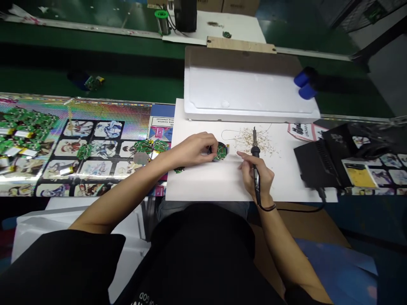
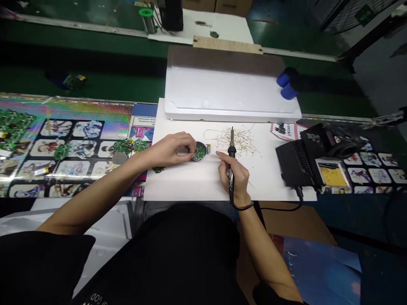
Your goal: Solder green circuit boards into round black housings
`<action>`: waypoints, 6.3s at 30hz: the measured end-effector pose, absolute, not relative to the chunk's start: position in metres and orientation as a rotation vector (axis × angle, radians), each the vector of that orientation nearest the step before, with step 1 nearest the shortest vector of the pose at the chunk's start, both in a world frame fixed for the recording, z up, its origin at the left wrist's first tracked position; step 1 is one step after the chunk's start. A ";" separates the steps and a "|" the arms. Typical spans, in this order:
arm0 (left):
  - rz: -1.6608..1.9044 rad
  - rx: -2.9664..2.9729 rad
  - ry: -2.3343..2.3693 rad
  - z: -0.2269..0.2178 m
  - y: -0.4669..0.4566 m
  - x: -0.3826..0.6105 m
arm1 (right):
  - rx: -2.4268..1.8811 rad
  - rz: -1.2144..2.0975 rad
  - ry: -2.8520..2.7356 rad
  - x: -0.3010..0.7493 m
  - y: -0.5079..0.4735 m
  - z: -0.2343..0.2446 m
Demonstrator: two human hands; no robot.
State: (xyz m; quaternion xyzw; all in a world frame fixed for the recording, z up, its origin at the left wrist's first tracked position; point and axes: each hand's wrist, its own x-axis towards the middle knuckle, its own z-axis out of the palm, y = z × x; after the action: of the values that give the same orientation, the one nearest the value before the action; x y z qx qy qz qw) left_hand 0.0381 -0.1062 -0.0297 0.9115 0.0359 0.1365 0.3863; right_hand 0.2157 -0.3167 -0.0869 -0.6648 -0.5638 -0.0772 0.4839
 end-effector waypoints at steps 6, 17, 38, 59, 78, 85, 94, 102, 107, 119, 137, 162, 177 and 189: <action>0.340 2.303 0.079 -0.030 -0.106 0.038 | -1.574 -0.329 -1.549 0.218 -0.315 -0.084; 0.313 2.321 0.077 -0.027 -0.107 0.038 | -1.568 -0.341 -1.607 0.223 -0.312 -0.085; 0.388 2.257 -0.027 -0.036 -0.100 0.037 | -1.537 -0.155 -1.555 0.214 -0.312 -0.068; 0.433 2.239 0.010 -0.038 -0.105 0.038 | -1.466 0.063 -1.577 0.201 -0.280 -0.062; 0.457 2.327 0.035 -0.033 -0.114 0.041 | -1.412 0.324 -0.984 0.218 -0.347 -0.026; 0.481 2.386 0.020 -0.034 -0.115 0.042 | -1.563 0.126 -1.266 0.225 -0.365 -0.033; 0.502 2.453 0.018 -0.037 -0.117 0.043 | -1.570 0.062 -1.405 0.219 -0.347 -0.024; 0.551 2.510 0.013 -0.037 -0.118 0.044 | -1.508 0.025 -1.488 0.223 -0.343 -0.027; 0.535 2.526 0.029 -0.037 -0.120 0.043 | -1.515 0.030 -1.562 0.226 -0.344 -0.026; 0.554 2.537 0.061 -0.041 -0.123 0.044 | -1.569 -0.110 -1.704 0.227 -0.347 -0.017; 0.565 2.522 0.049 -0.039 -0.122 0.043 | -1.478 -0.117 -1.571 0.231 -0.351 -0.013; 0.471 2.428 0.030 -0.030 -0.119 0.043 | -1.658 0.083 -0.741 0.259 -0.355 -0.071; 0.418 2.510 0.035 -0.028 -0.121 0.043 | -1.593 0.128 -0.674 0.257 -0.352 -0.083; 0.358 2.505 0.051 -0.025 -0.122 0.042 | -1.722 0.132 -0.753 0.266 -0.354 -0.085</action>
State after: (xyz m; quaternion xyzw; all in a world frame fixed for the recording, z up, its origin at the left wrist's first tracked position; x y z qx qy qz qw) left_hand 0.0416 -0.1216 -0.0252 0.9440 0.0193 0.1351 0.3004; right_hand 0.2658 -0.3539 -0.0854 -0.7392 -0.3232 0.0565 0.5881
